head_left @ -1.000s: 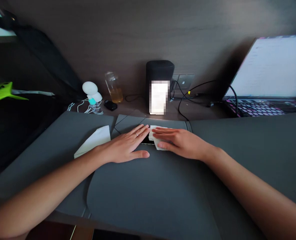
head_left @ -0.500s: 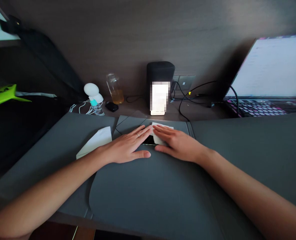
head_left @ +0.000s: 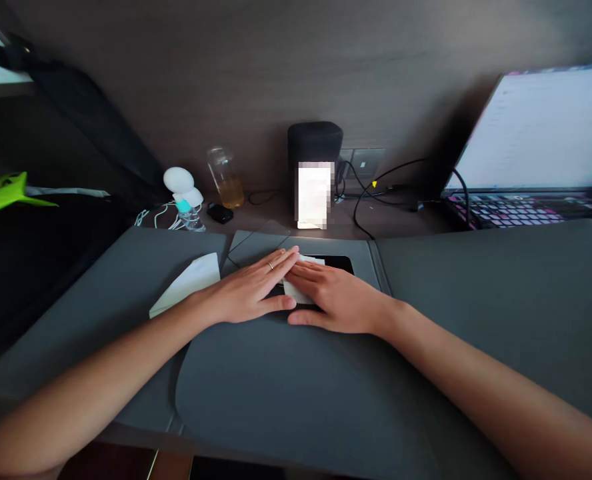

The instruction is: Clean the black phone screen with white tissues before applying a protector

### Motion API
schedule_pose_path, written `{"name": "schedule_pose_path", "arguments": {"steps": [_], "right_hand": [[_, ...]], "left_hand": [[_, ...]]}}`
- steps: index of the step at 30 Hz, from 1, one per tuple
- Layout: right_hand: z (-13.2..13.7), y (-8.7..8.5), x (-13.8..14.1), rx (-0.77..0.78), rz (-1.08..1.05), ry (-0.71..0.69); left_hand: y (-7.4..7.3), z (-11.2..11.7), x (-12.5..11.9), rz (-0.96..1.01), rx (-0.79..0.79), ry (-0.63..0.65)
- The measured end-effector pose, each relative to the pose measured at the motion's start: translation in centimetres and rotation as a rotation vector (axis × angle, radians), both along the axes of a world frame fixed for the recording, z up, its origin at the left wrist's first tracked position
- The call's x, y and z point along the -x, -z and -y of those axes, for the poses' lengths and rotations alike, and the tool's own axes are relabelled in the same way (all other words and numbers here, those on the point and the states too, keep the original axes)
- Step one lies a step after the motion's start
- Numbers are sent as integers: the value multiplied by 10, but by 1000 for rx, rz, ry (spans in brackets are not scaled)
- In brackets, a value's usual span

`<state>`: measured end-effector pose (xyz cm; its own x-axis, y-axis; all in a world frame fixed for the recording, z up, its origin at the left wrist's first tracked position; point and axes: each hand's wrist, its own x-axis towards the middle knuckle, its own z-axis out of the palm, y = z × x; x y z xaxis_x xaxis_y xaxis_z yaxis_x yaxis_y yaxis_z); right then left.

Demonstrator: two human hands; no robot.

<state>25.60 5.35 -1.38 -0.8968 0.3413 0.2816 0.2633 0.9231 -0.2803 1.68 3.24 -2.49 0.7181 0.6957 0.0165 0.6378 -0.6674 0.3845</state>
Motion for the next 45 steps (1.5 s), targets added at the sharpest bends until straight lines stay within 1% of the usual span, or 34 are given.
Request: {"name": "schedule_pose_path", "arguments": {"steps": [2,3,7,9,12,14,17,19,22,24,27,30,33,36,38,40,42,45], "right_hand": [[-1,-1,-1,16,25,-32],[-2,0,-3,21,39,-25],[-6,2,-3,-25,23,52],[-4,2,1,-28,3,29],[0,0,2,23,19,-18],[-1,0,2,40,36,3],[-1,1,4,18,28,40],[-1,2,6,12,18,-4],[-1,2,5,42,33,-66],[-2,1,2,58,53,-35],[-2,1,1,41,41,27],[-3,0,2,43,15,-5],[-7,0,-2,100,53,-48],[-10,1,-6,87,41,10],[-9,0,-7,70,8,15],[-9,-2,-8,111,-1,-16],[-11,-4,-13,195,3,-31],[-20,-5,-23,272,-36,27]], "left_hand": [[0,0,1,3,8,1],[0,-1,1,1,10,2],[0,0,1,4,-2,4],[-1,1,0,10,-6,4],[-1,1,0,2,0,3],[-1,1,1,1,4,0],[0,1,2,14,4,1],[1,1,2,18,12,-1],[0,1,2,11,27,-7],[0,1,2,8,27,-5],[1,1,2,13,13,-2],[1,1,2,15,7,-5],[-1,1,2,6,14,-9],[-3,2,1,5,20,-12],[-4,1,0,1,29,-19],[-4,1,0,-10,38,-27],[-4,1,0,-17,37,-28],[-3,1,0,-32,34,-31]]}}
